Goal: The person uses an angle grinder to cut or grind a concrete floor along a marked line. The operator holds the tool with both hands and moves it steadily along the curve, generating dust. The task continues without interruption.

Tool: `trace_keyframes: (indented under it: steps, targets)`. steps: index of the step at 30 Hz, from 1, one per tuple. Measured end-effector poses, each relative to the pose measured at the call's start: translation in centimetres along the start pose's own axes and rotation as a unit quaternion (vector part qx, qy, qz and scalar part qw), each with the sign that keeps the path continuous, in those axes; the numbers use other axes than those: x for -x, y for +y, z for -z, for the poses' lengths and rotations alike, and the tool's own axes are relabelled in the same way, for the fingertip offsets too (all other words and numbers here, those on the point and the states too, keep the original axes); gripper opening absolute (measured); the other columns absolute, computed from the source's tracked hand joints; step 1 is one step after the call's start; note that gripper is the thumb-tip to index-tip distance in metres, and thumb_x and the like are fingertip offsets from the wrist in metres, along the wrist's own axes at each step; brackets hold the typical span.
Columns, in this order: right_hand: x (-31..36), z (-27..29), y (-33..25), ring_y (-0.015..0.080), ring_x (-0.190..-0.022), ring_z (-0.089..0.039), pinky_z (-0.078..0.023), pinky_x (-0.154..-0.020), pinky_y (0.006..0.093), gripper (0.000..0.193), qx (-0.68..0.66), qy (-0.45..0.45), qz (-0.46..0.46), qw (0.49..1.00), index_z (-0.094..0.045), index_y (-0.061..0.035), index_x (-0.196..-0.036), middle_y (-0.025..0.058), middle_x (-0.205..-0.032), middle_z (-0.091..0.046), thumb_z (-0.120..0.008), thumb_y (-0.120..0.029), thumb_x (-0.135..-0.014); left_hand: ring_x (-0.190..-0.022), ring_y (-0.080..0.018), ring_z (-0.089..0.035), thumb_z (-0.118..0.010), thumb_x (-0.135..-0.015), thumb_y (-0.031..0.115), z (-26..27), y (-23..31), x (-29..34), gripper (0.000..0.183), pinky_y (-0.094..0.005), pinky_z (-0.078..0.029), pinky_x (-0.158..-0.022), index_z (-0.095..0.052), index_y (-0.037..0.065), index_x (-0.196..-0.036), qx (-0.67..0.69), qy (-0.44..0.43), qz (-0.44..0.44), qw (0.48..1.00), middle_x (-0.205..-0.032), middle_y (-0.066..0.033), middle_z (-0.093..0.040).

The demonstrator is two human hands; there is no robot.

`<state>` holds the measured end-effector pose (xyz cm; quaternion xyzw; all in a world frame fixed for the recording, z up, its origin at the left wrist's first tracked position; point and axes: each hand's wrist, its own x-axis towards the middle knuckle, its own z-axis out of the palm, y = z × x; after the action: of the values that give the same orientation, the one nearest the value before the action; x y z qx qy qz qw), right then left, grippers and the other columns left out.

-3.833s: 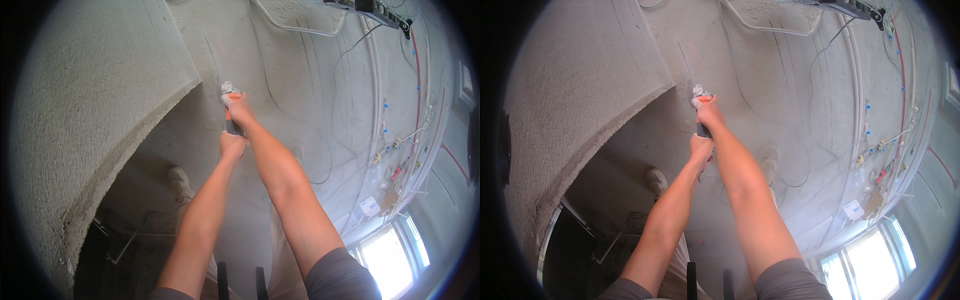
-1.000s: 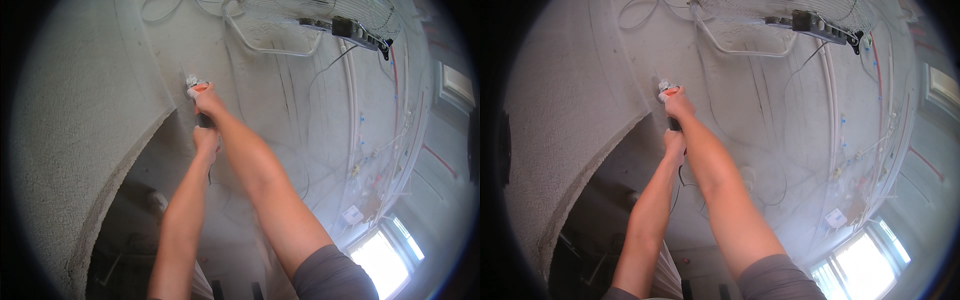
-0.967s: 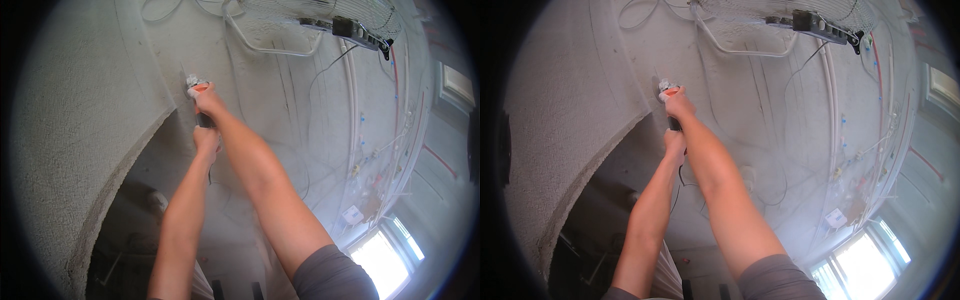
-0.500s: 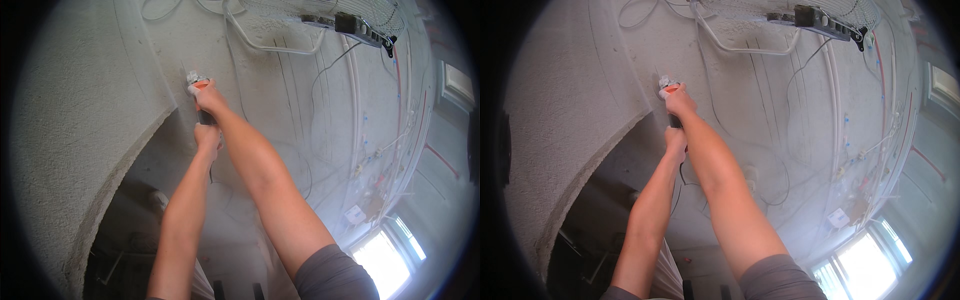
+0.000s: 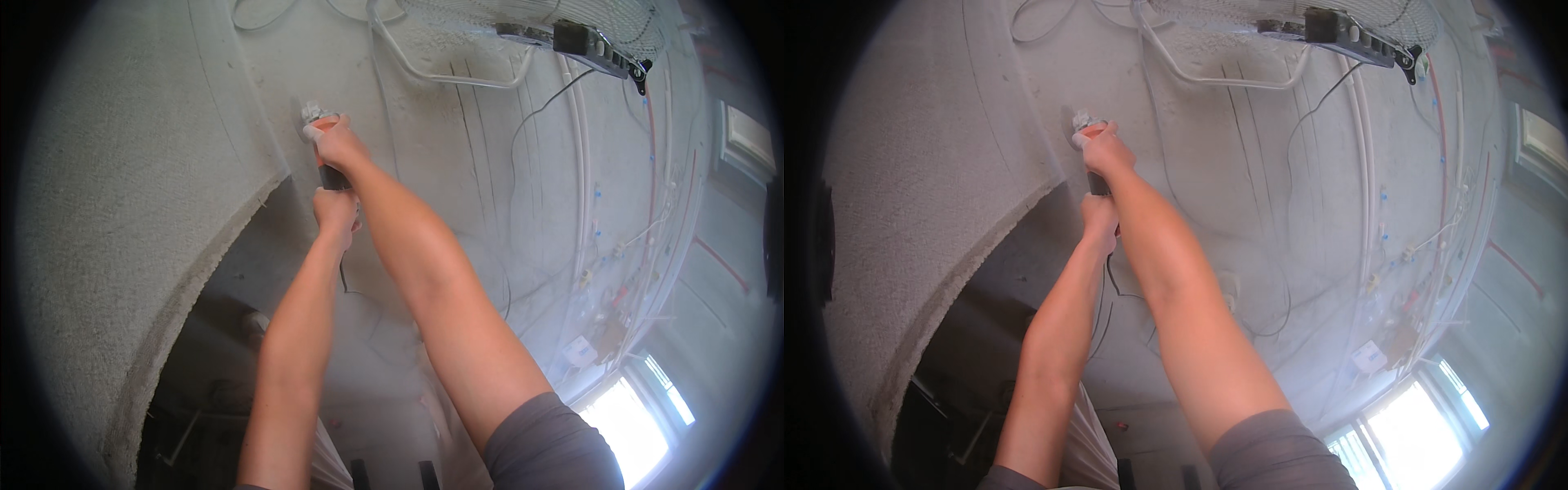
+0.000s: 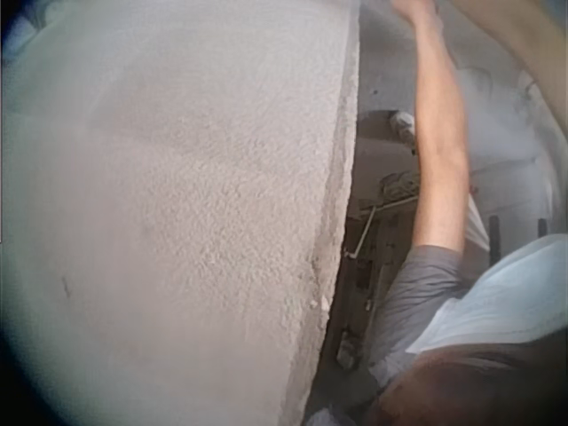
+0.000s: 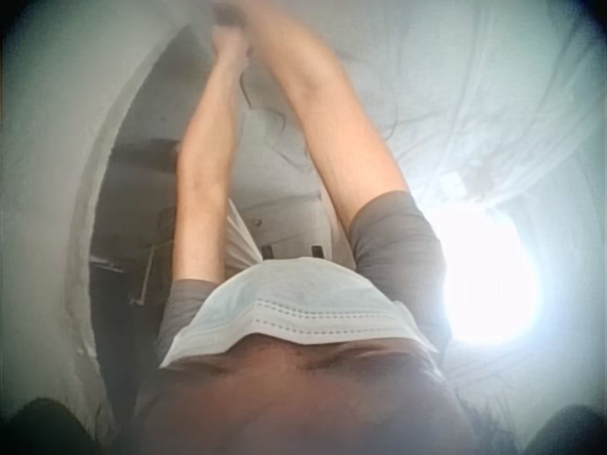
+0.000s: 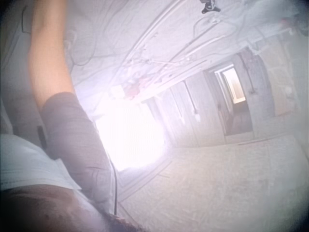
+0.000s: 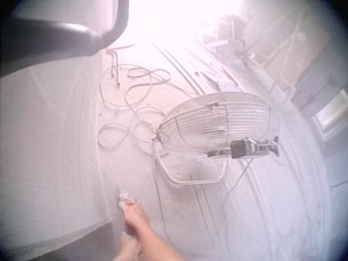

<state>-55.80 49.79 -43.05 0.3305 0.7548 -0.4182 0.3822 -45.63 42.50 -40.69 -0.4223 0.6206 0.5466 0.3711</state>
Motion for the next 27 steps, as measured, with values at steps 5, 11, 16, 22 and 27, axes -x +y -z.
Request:
trace_keyframes:
  steps: [5,11,16,22,27]
  targets:
    - [-0.1,0.2,-0.5,0.0302,-0.124,-0.072,-0.051,-0.106,0.0418,0.108,0.005,0.016,-0.003,1.0,-0.018,0.0004,-0.167,0.0153,-0.113,-0.08,-0.066,-0.054,-0.087,-0.06,-0.0143,-0.053,-0.08,-0.082,0.018,0.0,0.7,0.3,0.026,-0.0364,-0.042,-0.049,-0.057,0.009,-0.088,0.004,0.004,0.009,1.0,-0.073,0.0006,-0.059]
    - [-0.6,0.4,-0.4,0.042,-0.133,-0.063,-0.047,-0.112,0.0477,0.112,-0.044,-0.014,0.021,0.999,-0.018,0.0066,-0.165,0.03,-0.145,-0.062,-0.07,-0.061,-0.093,-0.065,-0.0157,-0.055,-0.08,-0.081,0.017,-0.1,0.6,-0.4,0.027,-0.0375,-0.043,-0.049,-0.057,0.007,-0.093,0.01,-0.009,-0.004,1.0,-0.078,-0.0013,-0.06]
    - [-1.3,0.0,-0.3,0.0436,-0.132,-0.063,-0.048,-0.111,0.0481,0.109,-0.034,0.017,0.057,0.998,-0.022,0.0077,-0.161,0.0318,-0.142,-0.063,-0.07,-0.062,-0.093,-0.066,-0.017,-0.056,-0.08,-0.08,0.017,-0.1,0.6,-1.0,0.031,-0.0394,-0.045,-0.05,-0.056,0.005,-0.094,0.01,-0.006,-0.025,1.0,-0.079,-0.0021,-0.06]
    - [-2.2,0.8,-2.7,0.0323,-0.122,-0.072,-0.052,-0.104,0.0424,0.101,-0.013,0.04,0.073,0.996,-0.03,0.0034,-0.158,0.0176,-0.113,-0.08,-0.068,-0.063,-0.092,-0.065,-0.0196,-0.057,-0.081,-0.077,0.014,-0.1,3.2,-1.5,0.029,-0.0394,-0.046,-0.05,-0.058,0.002,-0.092,0.008,0.011,-0.055,0.998,-0.081,-0.0047,-0.062]
    - [-2.0,0.9,-2.9,0.0307,-0.119,-0.074,-0.053,-0.102,0.0416,0.103,-0.006,0.052,0.072,0.996,-0.03,0.0054,-0.158,0.0127,-0.097,-0.081,-0.068,-0.063,-0.091,-0.063,-0.0207,-0.055,-0.08,-0.076,0.011,-0.1,3.6,-1.0,0.025,-0.0398,-0.045,-0.048,-0.06,0.0,-0.086,-0.004,0.015,-0.05,0.999,-0.08,-0.0071,-0.064]
